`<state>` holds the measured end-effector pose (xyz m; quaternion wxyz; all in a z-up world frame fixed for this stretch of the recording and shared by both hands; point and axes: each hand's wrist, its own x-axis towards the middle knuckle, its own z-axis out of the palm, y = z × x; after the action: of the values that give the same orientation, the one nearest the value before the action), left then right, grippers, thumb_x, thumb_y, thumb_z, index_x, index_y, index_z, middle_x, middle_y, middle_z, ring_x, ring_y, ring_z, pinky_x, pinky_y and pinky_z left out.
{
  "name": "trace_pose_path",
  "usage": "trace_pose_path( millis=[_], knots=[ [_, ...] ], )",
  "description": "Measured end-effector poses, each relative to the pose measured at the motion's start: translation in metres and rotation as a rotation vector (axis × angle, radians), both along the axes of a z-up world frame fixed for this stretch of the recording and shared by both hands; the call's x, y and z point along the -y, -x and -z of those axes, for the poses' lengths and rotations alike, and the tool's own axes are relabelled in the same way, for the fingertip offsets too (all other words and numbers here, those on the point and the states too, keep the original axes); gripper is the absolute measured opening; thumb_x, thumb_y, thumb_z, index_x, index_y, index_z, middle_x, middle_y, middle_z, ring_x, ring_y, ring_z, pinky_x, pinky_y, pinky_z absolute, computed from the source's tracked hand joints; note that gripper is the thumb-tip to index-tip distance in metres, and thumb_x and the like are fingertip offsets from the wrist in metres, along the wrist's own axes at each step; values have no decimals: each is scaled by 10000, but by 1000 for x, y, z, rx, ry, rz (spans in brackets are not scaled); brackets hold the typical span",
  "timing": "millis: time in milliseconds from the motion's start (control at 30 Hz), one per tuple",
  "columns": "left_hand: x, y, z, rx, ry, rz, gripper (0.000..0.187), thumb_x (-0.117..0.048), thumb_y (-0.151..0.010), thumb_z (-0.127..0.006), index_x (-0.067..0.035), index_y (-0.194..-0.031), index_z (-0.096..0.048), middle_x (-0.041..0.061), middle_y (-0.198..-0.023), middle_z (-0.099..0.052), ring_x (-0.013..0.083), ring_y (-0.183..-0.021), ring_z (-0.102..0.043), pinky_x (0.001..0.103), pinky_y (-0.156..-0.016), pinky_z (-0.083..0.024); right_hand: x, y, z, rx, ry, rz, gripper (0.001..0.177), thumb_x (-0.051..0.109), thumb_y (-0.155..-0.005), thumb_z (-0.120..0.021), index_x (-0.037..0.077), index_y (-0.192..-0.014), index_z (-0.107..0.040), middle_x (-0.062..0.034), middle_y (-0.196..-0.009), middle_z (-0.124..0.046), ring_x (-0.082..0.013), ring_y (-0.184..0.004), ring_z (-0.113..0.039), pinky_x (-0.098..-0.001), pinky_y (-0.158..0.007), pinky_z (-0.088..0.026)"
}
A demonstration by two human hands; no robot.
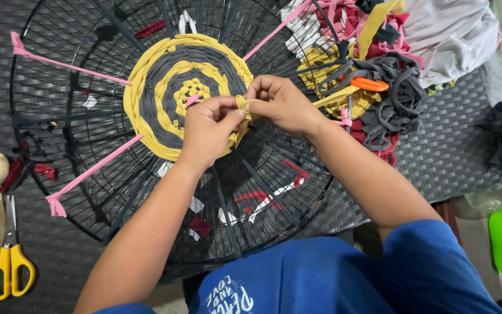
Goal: Weave a rug by threading and tying fabric strips through the mesh of a circular metal frame.
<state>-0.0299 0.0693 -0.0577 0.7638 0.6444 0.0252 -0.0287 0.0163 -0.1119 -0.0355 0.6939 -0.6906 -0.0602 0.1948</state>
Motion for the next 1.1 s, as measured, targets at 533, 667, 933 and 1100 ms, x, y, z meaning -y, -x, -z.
trace_pose_path(
  millis=[533, 667, 933, 1100],
  knots=[
    [11, 12, -16, 158, -294, -140, 277, -19, -880, -694, -47, -1155, -708, 116, -808, -763, 168, -727, -699, 323, -696, -610, 2, 11, 31, 605, 320, 148, 187, 75, -833, -722, 151, -1004, -721, -56, -794, -723, -191, -730, -709, -315, -670, -570],
    [-3, -7, -8, -116, 10, 8, 163, -71, -947, -682, -8, -1079, -752, 119, -805, -763, 111, -671, -715, 204, -625, -620, 11, 9, 27, 612, 161, 7, 189, 10, -863, -703, 99, -1029, -711, -85, -789, -690, -165, -715, -657, -318, -652, -545],
    [-10, -15, -10, -188, 46, 140, 130, -53, -907, -750, 15, -1016, -767, 129, -834, -763, 122, -678, -726, 221, -626, -649, 16, 12, 12, 514, 20, -71, 161, -25, -891, -696, 63, -1025, -691, -40, -745, -668, -97, -668, -618, -244, -614, -516],
    [-1, -20, -2, -153, -66, 166, 56, -57, -916, -724, -12, -908, -758, 123, -654, -664, 167, -526, -698, 264, -467, -592, 23, 11, 6, 526, 6, -152, 124, -29, -913, -719, 53, -998, -681, -63, -799, -685, -120, -745, -612, -294, -706, -534]
  ],
)
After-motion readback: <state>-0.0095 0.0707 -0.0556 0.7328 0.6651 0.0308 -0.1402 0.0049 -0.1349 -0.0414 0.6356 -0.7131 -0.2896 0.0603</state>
